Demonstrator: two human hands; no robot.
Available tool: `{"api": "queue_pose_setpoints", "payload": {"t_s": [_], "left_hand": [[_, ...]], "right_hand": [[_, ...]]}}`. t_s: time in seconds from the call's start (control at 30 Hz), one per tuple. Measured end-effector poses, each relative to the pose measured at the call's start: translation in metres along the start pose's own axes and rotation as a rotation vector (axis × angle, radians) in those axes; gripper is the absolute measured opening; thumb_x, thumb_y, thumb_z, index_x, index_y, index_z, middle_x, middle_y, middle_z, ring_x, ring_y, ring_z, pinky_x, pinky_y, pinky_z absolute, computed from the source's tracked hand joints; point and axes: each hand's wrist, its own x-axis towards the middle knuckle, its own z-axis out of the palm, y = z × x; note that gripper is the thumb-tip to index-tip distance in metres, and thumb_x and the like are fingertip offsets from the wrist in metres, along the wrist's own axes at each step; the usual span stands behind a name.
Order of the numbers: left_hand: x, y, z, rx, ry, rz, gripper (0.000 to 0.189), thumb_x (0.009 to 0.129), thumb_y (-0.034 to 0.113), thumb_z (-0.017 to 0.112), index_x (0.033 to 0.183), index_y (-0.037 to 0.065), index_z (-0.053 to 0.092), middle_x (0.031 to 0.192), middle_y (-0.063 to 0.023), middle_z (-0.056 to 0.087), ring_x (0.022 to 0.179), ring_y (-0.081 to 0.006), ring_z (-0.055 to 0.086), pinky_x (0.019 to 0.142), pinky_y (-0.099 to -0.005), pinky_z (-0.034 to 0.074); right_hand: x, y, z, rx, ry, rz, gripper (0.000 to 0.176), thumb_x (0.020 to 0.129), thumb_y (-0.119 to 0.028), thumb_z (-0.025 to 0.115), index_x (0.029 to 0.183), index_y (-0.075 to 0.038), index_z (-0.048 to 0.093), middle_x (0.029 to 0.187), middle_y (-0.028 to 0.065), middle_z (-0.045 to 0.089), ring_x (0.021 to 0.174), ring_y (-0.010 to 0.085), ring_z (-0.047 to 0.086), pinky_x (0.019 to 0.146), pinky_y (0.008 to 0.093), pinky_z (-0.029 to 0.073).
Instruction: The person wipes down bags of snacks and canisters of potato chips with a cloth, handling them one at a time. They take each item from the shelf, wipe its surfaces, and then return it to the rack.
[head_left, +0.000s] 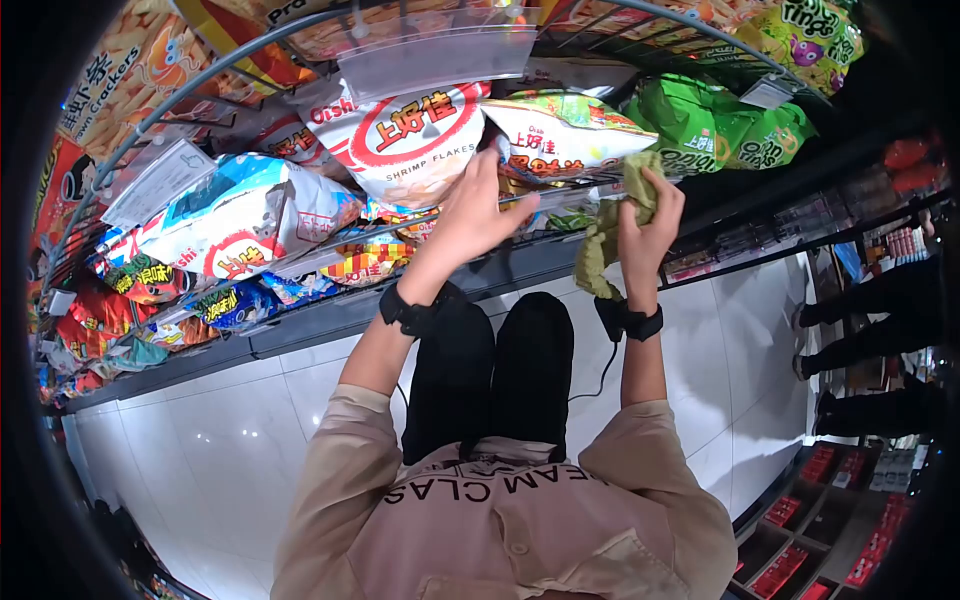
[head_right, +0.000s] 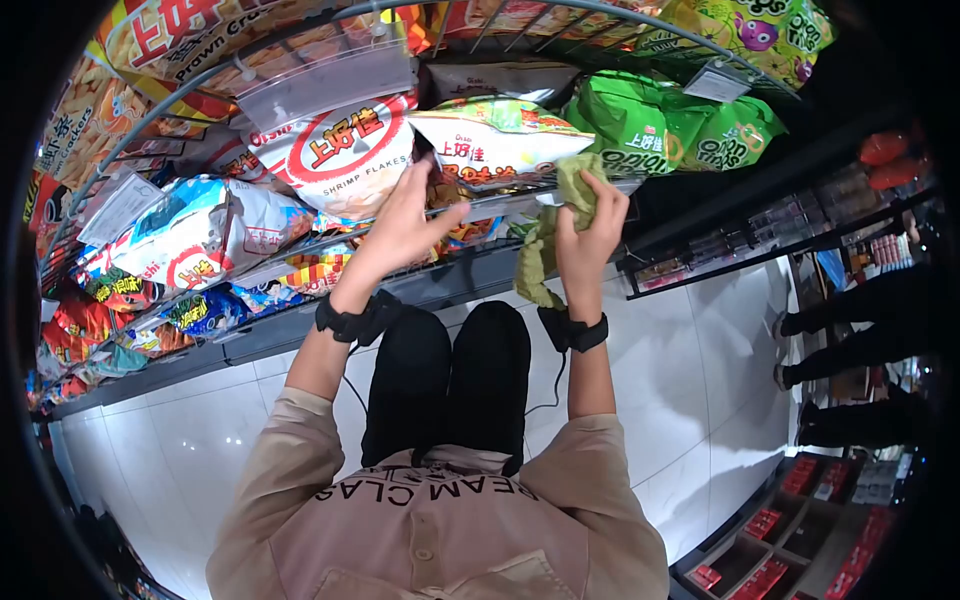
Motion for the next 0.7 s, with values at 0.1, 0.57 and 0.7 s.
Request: {"api": "queue_pose_setpoints", "payload": {"t_s": [0.1, 0.57, 0.7], "left_hand": [[0.029, -0.005, 0.004, -0.050, 0.033, -0.014, 0.070, 0.073, 0.034, 0.071, 0.119, -0.008, 0.040, 0.113, -0.0257, 0.051, 0.100, -0.0391, 0.054, 0.087, -0.0411, 0.043], [0.095, 0.004, 0.011, -0.172, 0.036, -0.206, 0.066, 0.066, 0.062, 0.068, 0.083, -0.001, 0.065, 0.080, -0.0166, 0.066, 0.076, -0.0265, 0.063, 0.074, -0.0351, 0.047], [0.102, 0.014, 0.004, -0.284, 0.019, -0.294, 0.066, 0.064, 0.065, 0.068, 0.075, -0.001, 0.066, 0.074, -0.0119, 0.065, 0.070, -0.0215, 0.060, 0.070, -0.0323, 0.046]], "right_hand": [[0.007, 0.007, 0.013, -0.024, -0.078, -0.002, 0.048, 0.071, 0.002, 0.058, 0.118, -0.001, 0.050, 0.111, 0.0177, 0.050, 0.103, 0.0312, 0.052, 0.088, 0.0361, 0.042], [0.098, -0.001, 0.058, 0.274, -0.157, 0.143, 0.028, 0.079, -0.017, 0.067, 0.092, 0.005, 0.058, 0.078, 0.0176, 0.065, 0.072, 0.0249, 0.063, 0.066, 0.0331, 0.047], [0.105, 0.002, 0.073, 0.111, -0.091, 0.112, 0.033, 0.078, -0.022, 0.067, 0.094, 0.006, 0.057, 0.077, 0.0254, 0.062, 0.077, 0.0424, 0.060, 0.067, 0.0410, 0.047]]}}
